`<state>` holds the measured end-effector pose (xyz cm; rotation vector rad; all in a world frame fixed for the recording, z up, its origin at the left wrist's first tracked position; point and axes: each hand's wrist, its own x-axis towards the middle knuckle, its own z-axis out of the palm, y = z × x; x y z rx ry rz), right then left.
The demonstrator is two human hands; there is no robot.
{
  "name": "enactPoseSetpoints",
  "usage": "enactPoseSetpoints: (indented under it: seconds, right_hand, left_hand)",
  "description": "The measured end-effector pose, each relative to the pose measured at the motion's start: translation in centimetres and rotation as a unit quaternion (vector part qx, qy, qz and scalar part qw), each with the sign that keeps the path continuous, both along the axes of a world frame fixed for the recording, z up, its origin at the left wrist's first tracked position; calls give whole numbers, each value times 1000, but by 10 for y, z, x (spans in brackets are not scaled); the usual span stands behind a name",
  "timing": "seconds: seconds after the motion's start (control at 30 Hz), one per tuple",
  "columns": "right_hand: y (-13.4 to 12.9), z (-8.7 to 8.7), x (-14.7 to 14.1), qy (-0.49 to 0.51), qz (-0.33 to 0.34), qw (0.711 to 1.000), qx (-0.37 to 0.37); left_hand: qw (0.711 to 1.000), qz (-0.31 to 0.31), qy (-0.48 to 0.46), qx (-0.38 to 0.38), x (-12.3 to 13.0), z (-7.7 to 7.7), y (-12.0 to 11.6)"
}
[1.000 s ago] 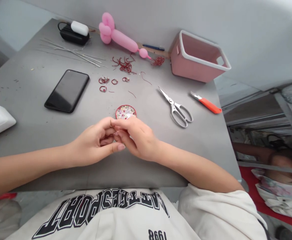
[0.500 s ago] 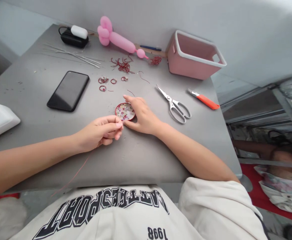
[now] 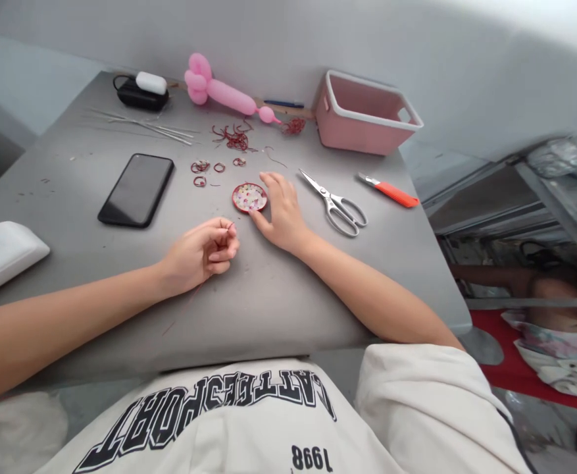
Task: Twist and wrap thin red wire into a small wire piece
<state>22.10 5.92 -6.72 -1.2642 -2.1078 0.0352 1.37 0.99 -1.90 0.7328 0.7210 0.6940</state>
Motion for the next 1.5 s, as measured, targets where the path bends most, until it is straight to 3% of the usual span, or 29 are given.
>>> enactPoseSetpoints:
  seconds: [0.1, 0.3, 0.6, 0.73, 0.9, 1.13, 1.27, 1.37, 1.5]
  right_hand:
    - [-4, 2, -1, -5, -7, 1000, 17]
    - [-2, 4, 5, -15, -16, 999, 40]
    - [6, 5, 65, 16, -83, 993, 77]
    - [0, 11, 68, 32, -101, 990, 90]
    - [-12, 22, 50, 5, 20, 985, 171]
    - [-17, 24, 39, -25, 83, 978, 190]
    - [-29, 24, 15, 27, 141, 972, 184]
    - [-42, 21, -8, 131, 185, 966, 124]
    - [-52, 18, -19, 148, 218, 960, 93]
  left_hand:
    - [999, 30, -16, -8, 1, 0, 3]
    - [999, 34, -30, -30, -1, -3, 7]
    - [997, 27, -41, -54, 1, -5, 6]
    - [997, 4, -55, -63, 0, -5, 9]
    - [995, -6, -66, -80, -5, -1, 13]
    - [995, 14, -61, -82, -3, -1, 14]
    - [996, 33, -57, -65, -2, -3, 15]
    - [996, 57, -58, -46, 0, -4, 17]
    - [994, 87, -58, -28, 4, -6, 14]
